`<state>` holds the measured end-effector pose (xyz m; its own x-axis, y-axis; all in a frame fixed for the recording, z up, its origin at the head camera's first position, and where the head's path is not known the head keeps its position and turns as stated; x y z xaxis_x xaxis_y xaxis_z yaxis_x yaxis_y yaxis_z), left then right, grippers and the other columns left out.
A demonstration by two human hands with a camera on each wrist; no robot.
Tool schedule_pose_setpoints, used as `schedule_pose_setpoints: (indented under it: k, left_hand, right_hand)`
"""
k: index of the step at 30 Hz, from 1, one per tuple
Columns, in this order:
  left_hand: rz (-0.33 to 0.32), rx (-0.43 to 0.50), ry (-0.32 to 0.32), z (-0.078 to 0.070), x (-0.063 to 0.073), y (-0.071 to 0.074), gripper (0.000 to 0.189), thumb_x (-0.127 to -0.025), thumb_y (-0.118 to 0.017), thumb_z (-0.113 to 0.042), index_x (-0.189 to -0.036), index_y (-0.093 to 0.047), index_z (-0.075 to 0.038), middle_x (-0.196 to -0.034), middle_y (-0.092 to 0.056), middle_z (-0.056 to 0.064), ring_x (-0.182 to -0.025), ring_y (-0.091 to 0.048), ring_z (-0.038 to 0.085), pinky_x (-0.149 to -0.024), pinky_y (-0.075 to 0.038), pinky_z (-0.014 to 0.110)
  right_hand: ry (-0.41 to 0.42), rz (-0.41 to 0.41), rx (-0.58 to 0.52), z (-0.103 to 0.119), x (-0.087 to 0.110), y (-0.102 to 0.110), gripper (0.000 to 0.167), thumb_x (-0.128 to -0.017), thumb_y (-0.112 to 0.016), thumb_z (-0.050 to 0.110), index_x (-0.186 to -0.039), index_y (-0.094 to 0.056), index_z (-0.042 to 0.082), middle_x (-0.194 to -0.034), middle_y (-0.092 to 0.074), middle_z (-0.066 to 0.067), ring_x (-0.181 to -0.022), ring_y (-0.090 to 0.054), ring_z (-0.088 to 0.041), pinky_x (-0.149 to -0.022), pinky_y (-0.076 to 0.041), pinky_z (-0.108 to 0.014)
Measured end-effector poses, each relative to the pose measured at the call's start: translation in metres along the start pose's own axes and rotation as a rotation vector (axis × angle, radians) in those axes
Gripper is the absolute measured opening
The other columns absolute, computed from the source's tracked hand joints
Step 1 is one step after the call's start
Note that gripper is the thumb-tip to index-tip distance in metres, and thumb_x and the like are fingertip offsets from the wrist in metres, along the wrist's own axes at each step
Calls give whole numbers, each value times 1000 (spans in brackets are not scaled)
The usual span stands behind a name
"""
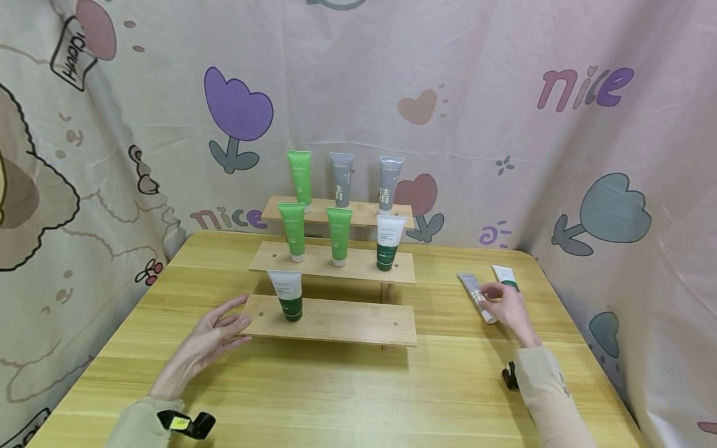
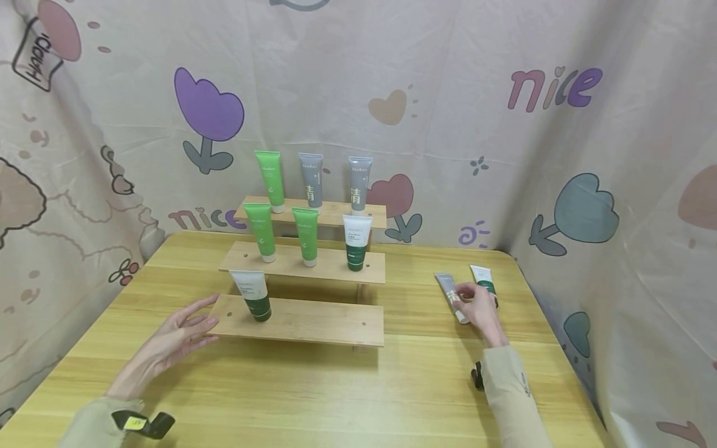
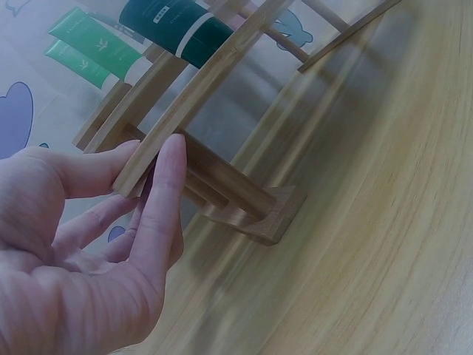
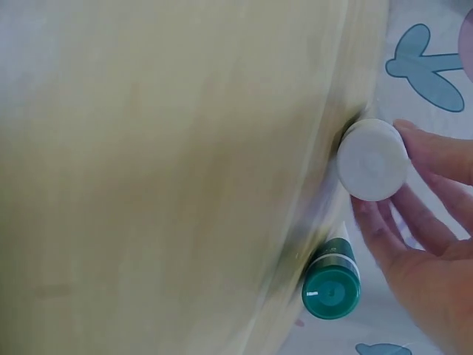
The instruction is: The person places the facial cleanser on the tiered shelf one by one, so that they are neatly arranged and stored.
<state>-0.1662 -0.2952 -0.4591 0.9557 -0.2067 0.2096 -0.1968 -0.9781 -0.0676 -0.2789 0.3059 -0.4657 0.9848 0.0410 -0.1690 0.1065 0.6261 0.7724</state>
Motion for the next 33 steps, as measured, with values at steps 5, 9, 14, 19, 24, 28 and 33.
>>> schedule_pose_setpoints:
  k: [5,9,14,19,24,28,33]
  left_hand:
    - [-3,-7,-2,0,0,0,75,-105,-54,-15,-162,-6,-5,-160,-8,35,-109,-58,-2,-98,-60,28]
    - [-1,-14,-2,-1,0,0,76,-105,-54,-16,-162,-6,-5,-160,-8,35,-109,-57,-2,-98,-60,27]
    - [-10,-29,-2,0,0,0,75,-105,-55,-16,-162,-7,-5,-157,-15,33,-109,-58,0,-98,-60,28]
    - [-13,-26,-1,0,0,0,75,-105,-55,-15,-162,-8,-5,-157,-16,32,-109,-59,1,-98,-60,29]
    - [0,-17,-1,0,0,0,75,-105,-54,-16,-162,-6,-5,-160,-9,35,-109,-57,-2,-98,-60,28]
    - [-5,-26,-1,0,-1,0,75,-105,-54,-16,-162,-6,-5,-158,-14,34,-109,-58,0,-98,-60,28]
    - [-15,-46,-2,0,-1,1,74,-105,-55,-16,-162,-8,-5,-152,-25,29,-109,-59,3,-98,-60,29]
  right_hand:
    - [-46,55,33,0,-2,-2,37,-87,-74,8,-119,-65,-8,-111,-71,-30,-100,-70,-42,-82,-56,-40]
    - [-71,89,30,-1,-3,-2,40,-89,-74,10,-121,-62,-10,-114,-69,-33,-103,-69,-45,-79,-60,-41]
    - [-86,95,41,-2,-4,-3,42,-89,-74,13,-122,-62,-10,-113,-69,-33,-103,-69,-45,-80,-57,-38]
    - [-87,83,37,-1,-3,-4,42,-89,-73,11,-123,-61,-11,-111,-70,-32,-102,-69,-46,-90,-44,-48]
    - [-87,63,-1,1,-2,-4,42,-86,-73,5,-123,-60,-11,-110,-70,-33,-102,-69,-46,-83,-54,-36]
    - [-84,43,-23,2,-2,-5,42,-84,-74,2,-122,-61,-11,-110,-70,-33,-103,-69,-46,-76,-59,-30]
    - [-74,22,-69,4,0,-5,42,-83,-74,-1,-121,-62,-12,-110,-69,-35,-101,-69,-47,-74,-60,-26]
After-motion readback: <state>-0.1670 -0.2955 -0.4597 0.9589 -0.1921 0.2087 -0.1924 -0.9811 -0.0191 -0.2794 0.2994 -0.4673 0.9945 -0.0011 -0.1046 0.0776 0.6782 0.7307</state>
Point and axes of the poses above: each hand's wrist, its own x-axis away from the middle knuckle, its own y-axis out of the back of the hand, z = x × y, the point moved 3 cm from there along -x, towards the middle knuckle
